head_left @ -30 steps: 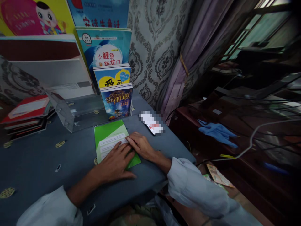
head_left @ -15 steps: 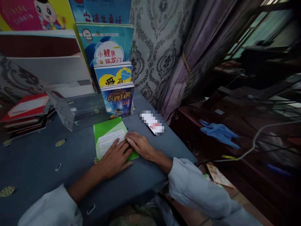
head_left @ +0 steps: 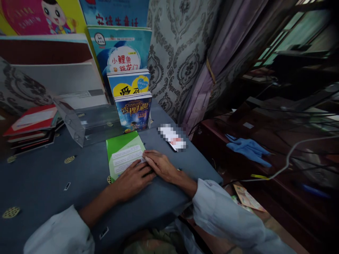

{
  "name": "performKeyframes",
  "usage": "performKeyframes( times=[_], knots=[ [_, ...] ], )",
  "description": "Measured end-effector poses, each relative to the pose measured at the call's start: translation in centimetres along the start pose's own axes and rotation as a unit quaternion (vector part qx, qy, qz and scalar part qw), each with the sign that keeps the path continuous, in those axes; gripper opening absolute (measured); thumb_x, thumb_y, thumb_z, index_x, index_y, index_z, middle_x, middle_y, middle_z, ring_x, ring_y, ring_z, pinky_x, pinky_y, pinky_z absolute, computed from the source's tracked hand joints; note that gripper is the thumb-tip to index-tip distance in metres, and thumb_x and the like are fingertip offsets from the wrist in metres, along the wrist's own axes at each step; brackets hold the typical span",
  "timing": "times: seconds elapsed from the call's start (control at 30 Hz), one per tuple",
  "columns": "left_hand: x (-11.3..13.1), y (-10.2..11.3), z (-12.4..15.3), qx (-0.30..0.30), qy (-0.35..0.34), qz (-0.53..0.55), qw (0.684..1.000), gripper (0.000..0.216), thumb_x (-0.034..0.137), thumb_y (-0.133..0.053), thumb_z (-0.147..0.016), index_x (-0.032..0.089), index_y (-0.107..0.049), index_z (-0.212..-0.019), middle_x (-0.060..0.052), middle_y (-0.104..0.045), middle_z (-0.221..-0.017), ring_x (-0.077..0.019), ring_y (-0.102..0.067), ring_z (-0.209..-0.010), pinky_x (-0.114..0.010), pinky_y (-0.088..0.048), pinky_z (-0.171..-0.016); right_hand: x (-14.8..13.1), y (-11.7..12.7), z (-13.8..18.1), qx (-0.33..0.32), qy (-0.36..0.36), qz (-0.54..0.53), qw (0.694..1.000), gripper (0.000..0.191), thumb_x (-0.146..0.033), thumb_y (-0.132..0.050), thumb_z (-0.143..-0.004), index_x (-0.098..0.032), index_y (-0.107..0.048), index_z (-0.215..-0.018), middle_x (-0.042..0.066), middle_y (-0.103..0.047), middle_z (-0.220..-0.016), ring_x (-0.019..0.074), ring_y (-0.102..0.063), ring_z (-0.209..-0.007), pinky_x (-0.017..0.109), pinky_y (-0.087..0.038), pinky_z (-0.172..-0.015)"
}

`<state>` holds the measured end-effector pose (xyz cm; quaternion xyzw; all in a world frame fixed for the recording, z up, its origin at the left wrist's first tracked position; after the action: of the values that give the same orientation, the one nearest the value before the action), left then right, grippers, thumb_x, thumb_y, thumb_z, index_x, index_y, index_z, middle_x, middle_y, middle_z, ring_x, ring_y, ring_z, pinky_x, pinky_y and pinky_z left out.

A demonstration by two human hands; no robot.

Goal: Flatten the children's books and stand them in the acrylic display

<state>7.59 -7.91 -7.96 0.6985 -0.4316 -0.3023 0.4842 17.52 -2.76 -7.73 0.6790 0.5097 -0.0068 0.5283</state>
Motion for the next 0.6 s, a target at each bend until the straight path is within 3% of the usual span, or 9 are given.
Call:
performKeyframes(
  times=[0.13, 0.3, 0.43, 0.6],
  knots=[
    [0.7, 0.7, -0.2, 0.009, -0.034, -0.022, 0.999, 0.022, 0.02, -0.054, -0.1, 0.017, -0.061, -0.12, -0.007, -0.069, -0.111, -0.0234, -0.062, -0.109, -0.039, -0.048, -0.097, -0.6, 0.5, 1.6, 0.001, -0.007, -0.012, 1.0, 0.039, -0.033, -0.033, -0.108, -0.017, -0.069, -0.114, 0.012, -0.074, -0.114, 0.024, -0.067, -0.117, 0.043, -0.056, -0.101],
    [1.4, 0.6, -0.4, -0.038, -0.042, -0.06, 0.997, 0.017, 0.018, -0.052, -0.101, 0.014, -0.063, -0.113, -0.008, -0.068, -0.101, -0.0223, -0.063, -0.101, -0.035, -0.048, -0.088, -1.4, 1.1, 3.7, 0.006, -0.022, -0.007, 1.0, 0.038, -0.032, -0.036, -0.107, -0.018, -0.069, -0.119, 0.013, -0.075, -0.117, 0.0241, -0.068, -0.116, 0.044, -0.056, -0.101],
    [1.8, 0.2, -0.2, -0.077, -0.03, -0.077, 0.994, 0.019, 0.02, -0.053, -0.1, 0.013, -0.063, -0.114, -0.01, -0.068, -0.109, -0.0233, -0.062, -0.106, -0.036, -0.046, -0.089, -2.0, 1.6, 5.2, 0.021, -0.025, 0.013, 0.999, 0.036, -0.03, -0.039, -0.107, -0.021, -0.068, -0.124, 0.012, -0.074, -0.119, 0.0233, -0.069, -0.115, 0.043, -0.058, -0.098],
    [2.4, 0.7, 1.0, -0.064, -0.028, -0.095, 0.993, 0.032, 0.017, -0.049, -0.1, 0.008, -0.058, -0.13, -0.014, -0.067, -0.125, -0.0252, -0.059, -0.118, -0.039, -0.041, -0.097, -2.6, 1.7, 6.2, 0.021, 0.002, 0.04, 0.999, 0.035, -0.027, -0.041, -0.106, -0.023, -0.064, -0.131, 0.011, -0.075, -0.119, 0.0241, -0.068, -0.117, 0.044, -0.058, -0.099]
  ],
)
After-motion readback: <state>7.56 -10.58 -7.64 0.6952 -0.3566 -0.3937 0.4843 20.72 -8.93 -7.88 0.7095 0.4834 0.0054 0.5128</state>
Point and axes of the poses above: each hand's wrist, its own z-axis away from the middle knuckle, its own y-axis out of the back of the hand, x = y × z, the point moved 7 cm from there along -z, towards the middle knuckle
